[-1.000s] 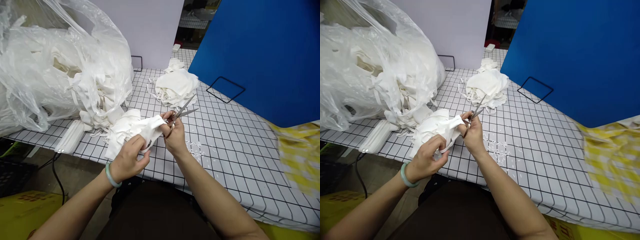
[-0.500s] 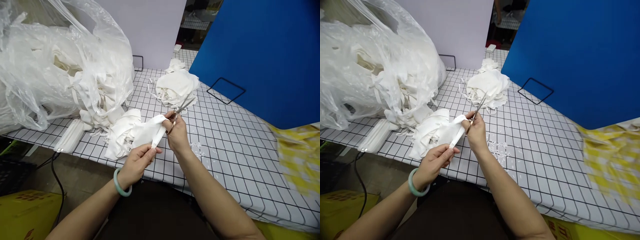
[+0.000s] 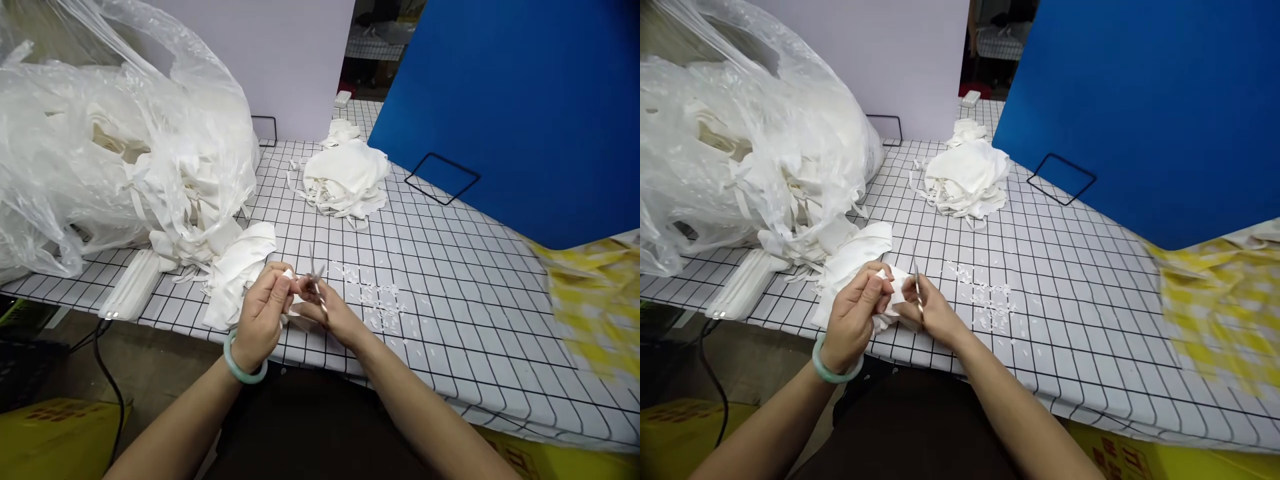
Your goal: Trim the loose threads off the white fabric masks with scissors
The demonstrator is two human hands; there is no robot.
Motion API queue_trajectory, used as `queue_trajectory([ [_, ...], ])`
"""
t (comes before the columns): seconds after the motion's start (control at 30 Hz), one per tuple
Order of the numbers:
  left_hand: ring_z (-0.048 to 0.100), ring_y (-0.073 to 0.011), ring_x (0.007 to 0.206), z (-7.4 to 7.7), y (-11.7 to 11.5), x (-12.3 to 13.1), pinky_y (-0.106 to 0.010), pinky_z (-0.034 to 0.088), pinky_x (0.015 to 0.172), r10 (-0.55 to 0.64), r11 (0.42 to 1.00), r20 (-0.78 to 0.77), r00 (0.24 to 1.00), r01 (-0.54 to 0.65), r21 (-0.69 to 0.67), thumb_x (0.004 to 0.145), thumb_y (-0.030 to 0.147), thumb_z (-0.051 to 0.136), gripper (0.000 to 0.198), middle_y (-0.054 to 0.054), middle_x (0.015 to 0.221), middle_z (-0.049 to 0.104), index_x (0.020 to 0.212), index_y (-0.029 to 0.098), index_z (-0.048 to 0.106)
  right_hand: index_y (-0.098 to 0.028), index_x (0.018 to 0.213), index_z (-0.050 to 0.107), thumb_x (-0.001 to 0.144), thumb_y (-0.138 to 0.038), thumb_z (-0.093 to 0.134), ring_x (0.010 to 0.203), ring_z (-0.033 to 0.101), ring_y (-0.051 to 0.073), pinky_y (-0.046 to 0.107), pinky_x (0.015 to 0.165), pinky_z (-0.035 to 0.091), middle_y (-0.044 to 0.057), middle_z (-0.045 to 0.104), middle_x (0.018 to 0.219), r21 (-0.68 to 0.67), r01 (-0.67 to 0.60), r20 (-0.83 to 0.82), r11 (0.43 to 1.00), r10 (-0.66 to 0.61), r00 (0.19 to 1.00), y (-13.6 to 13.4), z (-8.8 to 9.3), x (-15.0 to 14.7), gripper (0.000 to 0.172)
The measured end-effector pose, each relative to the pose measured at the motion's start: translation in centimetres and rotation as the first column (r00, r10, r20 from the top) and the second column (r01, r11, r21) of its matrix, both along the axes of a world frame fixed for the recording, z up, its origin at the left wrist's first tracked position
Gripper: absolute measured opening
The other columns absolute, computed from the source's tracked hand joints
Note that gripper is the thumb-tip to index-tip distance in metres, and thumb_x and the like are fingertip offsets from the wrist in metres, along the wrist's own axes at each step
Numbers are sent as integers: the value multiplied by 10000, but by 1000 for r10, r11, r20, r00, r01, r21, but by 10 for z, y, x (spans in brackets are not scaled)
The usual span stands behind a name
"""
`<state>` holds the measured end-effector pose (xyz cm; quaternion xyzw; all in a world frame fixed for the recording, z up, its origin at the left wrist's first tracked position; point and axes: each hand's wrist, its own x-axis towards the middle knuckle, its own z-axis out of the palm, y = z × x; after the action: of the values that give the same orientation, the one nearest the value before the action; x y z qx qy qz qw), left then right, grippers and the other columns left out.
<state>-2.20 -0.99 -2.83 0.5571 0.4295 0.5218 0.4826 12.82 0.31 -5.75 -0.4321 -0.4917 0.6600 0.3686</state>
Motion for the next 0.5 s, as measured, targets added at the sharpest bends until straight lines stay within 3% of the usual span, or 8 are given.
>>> queue_trajectory([
  [0.1,539,-231,959,-5,-4,0,-317,456,678,0,999,-88,996,5,50,1046,350,424,328,-52,763,465,836,207,632,-256,985,625,741,-424,807,950,575,248,401,827,483,42,627,990,215,-41,327,976,-32,945,-10,9,32,347],
  [0.2,508,-257,1092,-6,-8,4,-343,475,762,-69,996,-137,988,77,51,1051,322,398,314,-73,818,481,886,204,637,-250,870,668,726,-498,819,909,568,278,453,838,451,56,654,887,387,-125,568,914,-129,813,-20,16,49,325],
  [0.33,488,-238,1104,-7,-13,13,-357,468,858,-133,986,-202,970,151,76,1051,267,387,303,-102,1028,493,850,185,600,-217,709,639,743,-602,776,697,546,205,410,770,431,22,618,669,469,-182,650,864,-198,734,-33,19,54,410],
  [0.5,482,-196,1048,-9,-14,19,-323,445,887,-186,968,-253,950,222,121,1049,196,364,278,-78,1048,467,840,182,548,-195,622,600,773,-663,718,605,505,155,351,715,414,4,581,583,496,-189,673,848,-238,700,-39,18,59,505],
])
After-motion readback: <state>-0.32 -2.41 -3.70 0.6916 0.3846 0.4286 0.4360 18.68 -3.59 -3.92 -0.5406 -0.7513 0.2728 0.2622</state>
